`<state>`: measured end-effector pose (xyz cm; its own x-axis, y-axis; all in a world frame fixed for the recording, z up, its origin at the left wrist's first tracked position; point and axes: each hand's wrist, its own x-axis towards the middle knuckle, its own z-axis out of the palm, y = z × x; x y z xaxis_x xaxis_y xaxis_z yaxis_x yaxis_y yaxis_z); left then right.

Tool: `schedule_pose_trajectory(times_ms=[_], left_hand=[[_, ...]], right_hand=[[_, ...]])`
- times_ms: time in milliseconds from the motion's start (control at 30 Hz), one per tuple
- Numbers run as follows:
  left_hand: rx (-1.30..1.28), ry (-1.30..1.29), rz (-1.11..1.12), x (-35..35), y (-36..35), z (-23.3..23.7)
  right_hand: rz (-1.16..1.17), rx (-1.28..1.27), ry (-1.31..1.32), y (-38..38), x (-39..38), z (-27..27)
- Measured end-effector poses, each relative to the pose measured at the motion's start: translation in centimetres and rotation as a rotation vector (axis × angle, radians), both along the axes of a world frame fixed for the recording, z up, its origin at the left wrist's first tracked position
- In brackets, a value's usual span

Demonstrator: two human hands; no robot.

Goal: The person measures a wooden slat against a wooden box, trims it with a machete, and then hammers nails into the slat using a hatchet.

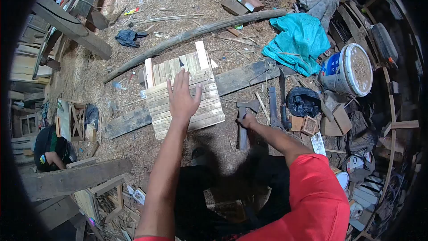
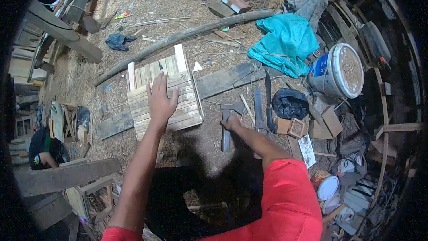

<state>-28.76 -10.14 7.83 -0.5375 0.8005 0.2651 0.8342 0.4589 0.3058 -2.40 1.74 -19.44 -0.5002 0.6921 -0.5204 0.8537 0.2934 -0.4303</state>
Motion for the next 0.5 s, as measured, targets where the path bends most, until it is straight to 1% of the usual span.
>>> schedule_pose_trajectory(times_ms=[33,67,100,133,167,200,233,300,367,467,500], left_hand=[[-0.003,-0.002,-0.001,-0.1,-0.1,0.0],[0.000,-0.006,0.000,-0.1,-0.1,0.1],[0.004,-0.014,0.003,0.0,-0.1,0.0],[0.002,-0.022,-0.001,0.2,-0.2,-0.1],[0.004,-0.026,-0.004,0.1,-0.2,-0.1],[0.006,-0.026,-0.005,-0.1,-0.2,-0.1],[0.013,-0.026,-0.006,-0.1,-0.2,-0.3],[0.024,-0.027,-0.005,-0.2,-0.2,-0.5],[0.010,-0.038,-0.007,-0.3,-0.1,-0.3],[-0.001,-0.011,0.012,-0.1,-0.3,-0.5],[0.002,0.009,0.021,-0.1,-0.2,-0.5]], right_hand=[[-0.007,-0.013,0.060,0.1,0.1,0.9],[-0.171,-0.111,0.099,0.6,-0.6,1.7],[-0.321,-0.250,0.190,1.3,-0.9,-1.3],[-0.472,-0.387,0.279,2.1,-1.0,-6.2],[-0.620,-0.521,0.375,3.1,-1.1,-8.4],[-0.566,-0.527,0.378,3.4,-1.9,-1.8],[-0.631,-0.684,0.442,2.5,-3.5,9.6],[-0.519,-0.660,0.535,4.4,-4.6,10.5],[-0.363,-0.434,0.646,4.0,-5.3,18.3],[0.010,0.390,0.645,4.8,-5.7,21.9],[0.056,0.365,0.600,4.2,-6.1,23.8]])
